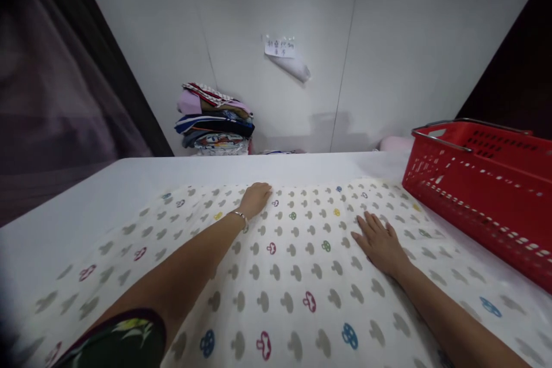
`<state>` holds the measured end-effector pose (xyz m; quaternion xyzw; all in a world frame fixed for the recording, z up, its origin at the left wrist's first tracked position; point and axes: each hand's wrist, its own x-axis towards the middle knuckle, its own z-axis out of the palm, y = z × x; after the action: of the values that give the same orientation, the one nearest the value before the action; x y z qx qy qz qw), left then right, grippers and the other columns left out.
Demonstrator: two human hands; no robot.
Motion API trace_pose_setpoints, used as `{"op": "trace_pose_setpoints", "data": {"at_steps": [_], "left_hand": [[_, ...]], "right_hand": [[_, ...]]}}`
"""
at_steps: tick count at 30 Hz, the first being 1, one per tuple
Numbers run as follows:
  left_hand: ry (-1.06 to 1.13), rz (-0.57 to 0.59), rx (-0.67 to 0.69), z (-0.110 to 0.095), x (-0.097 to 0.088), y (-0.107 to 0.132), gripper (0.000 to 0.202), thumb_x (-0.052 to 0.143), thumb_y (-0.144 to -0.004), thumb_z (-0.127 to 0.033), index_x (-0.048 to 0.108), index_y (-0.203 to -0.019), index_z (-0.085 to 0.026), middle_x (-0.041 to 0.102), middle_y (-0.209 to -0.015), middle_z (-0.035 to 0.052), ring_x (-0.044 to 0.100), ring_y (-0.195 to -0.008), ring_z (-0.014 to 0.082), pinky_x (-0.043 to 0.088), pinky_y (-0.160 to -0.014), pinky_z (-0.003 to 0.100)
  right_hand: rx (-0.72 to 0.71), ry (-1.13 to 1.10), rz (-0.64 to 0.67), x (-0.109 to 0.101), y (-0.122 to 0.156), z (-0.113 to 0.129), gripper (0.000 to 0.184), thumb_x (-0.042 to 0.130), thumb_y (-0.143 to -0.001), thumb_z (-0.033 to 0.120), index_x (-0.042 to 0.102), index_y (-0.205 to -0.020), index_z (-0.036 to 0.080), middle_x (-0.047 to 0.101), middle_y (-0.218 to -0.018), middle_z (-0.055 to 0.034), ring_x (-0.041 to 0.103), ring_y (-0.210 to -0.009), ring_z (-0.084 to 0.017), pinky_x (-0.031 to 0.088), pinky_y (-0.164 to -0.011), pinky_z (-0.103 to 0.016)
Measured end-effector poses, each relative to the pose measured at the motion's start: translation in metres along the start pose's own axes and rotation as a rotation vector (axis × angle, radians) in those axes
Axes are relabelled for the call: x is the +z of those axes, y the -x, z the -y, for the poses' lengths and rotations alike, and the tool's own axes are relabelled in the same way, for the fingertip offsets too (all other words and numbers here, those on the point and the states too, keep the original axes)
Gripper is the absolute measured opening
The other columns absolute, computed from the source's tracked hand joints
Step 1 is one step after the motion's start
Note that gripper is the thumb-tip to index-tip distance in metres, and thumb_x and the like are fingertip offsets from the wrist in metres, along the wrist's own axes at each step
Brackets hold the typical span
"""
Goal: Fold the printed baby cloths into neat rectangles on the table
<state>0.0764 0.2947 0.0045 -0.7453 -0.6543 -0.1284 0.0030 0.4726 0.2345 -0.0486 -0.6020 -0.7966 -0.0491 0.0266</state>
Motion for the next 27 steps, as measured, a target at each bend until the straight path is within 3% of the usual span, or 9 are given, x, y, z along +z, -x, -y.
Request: {"op": "trace_pose_setpoints", "data": {"at_steps": [10,17,22,27], "left_hand": [[-0.022,0.016,-0.057,0.000,0.005,-0.028,0.021,0.048,-0.088,-0.028,0.066,-0.094,-0.020,0.060,-0.107,0.0074,0.050,-0.106,0.0225,0.039,-0.089,0.034],[-0.012,0.043,-0.091,-0.005,0.001,-0.039,0.012,0.052,-0.080,-0.018,0.062,-0.088,-0.020,0.063,-0.103,0.0057,0.053,-0.102,0.0210,0.039,-0.087,0.033],[-0.007,0.023,-0.078,-0.009,-0.001,-0.040,0.020,0.050,-0.077,-0.010,0.058,-0.092,-0.021,0.066,-0.094,0.0050,0.056,-0.098,0.0204,0.036,-0.088,0.034],[0.015,-0.014,-0.149,-0.006,0.000,-0.042,0.019,0.048,-0.081,-0.015,0.060,-0.095,-0.022,0.067,-0.102,0.0050,0.056,-0.102,0.0215,0.035,-0.089,0.036]], "right_hand": [[0.014,-0.022,-0.002,0.000,0.003,-0.003,0.064,0.019,-0.091,0.058,0.038,-0.142,0.024,0.029,-0.151,-0.0069,0.024,-0.139,-0.027,0.026,-0.109,-0.051],[0.004,-0.031,0.003,-0.003,0.003,-0.001,0.065,0.018,-0.091,0.058,0.039,-0.140,0.023,0.029,-0.151,-0.0081,0.024,-0.139,-0.026,0.026,-0.108,-0.051],[0.000,-0.047,-0.043,-0.001,0.003,-0.003,0.060,0.022,-0.091,0.057,0.040,-0.139,0.026,0.032,-0.150,-0.0067,0.027,-0.138,-0.028,0.027,-0.108,-0.051],[-0.041,-0.042,-0.034,-0.002,0.004,-0.002,0.059,0.019,-0.092,0.054,0.042,-0.138,0.025,0.034,-0.149,-0.0079,0.025,-0.138,-0.028,0.027,-0.106,-0.053]]}}
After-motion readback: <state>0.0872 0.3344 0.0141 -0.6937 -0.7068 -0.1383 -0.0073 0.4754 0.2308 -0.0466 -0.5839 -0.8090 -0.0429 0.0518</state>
